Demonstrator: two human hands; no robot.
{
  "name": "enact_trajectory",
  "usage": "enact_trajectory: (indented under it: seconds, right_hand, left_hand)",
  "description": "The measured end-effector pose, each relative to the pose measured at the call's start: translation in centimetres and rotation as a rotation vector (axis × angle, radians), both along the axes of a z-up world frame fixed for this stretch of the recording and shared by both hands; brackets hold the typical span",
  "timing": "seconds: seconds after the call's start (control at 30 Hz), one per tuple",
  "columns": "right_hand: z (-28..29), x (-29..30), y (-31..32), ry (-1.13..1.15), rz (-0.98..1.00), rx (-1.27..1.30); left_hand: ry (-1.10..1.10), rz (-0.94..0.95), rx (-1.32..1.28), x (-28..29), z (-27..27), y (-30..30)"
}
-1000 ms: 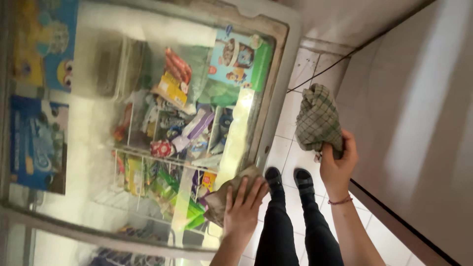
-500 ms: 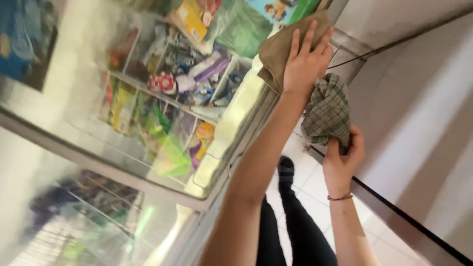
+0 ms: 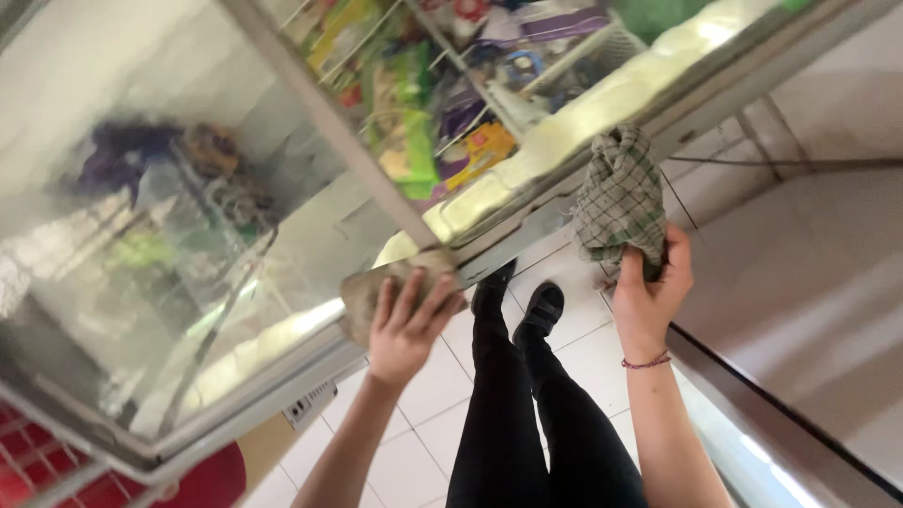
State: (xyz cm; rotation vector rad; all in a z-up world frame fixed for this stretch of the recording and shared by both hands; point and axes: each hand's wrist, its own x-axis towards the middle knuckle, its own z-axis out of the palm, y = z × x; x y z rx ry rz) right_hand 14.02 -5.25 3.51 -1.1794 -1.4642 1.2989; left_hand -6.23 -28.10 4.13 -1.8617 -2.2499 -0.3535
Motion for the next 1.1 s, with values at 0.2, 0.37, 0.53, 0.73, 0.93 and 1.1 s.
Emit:
enact_trajectory:
  seconds: [0.2,0.37,0.53,0.73,0.93,1.1]
  right_hand:
    - [0.6,-1.5,-2.5,-0.078,0.136,0.068]
    - [0.0,-3.0,-4.8,-0.01,0.176,0.09]
    - [0.1,-4.9,-8.5,0.068,0.193,0.044]
    - [0.6,-6.5,-14.9,0.042,0.265,0.038]
    - [1.8,-7.3,-20.5,-0.012,0.336,0.099]
    - [1.9,-7.6,-23.6,-0.017,0.402,0.203]
  left_hand:
    - [-0.147,0.074,0.095,2.2,-2.6,1.8]
    - [-0.099,0.067,-0.004,4.9,-3.4,5.2]
    - [-0.001,0.336,-0.016,3.7,-5.9,-4.4]
    - [0.046,0.677,-0.049,-0.5,-8.7,-24.7]
    - [-0.247,1.005,0.671,-1.8,-10.4,-31.1]
    - [-0.447,0.474,0.149,3.9,-12.6,-16.3]
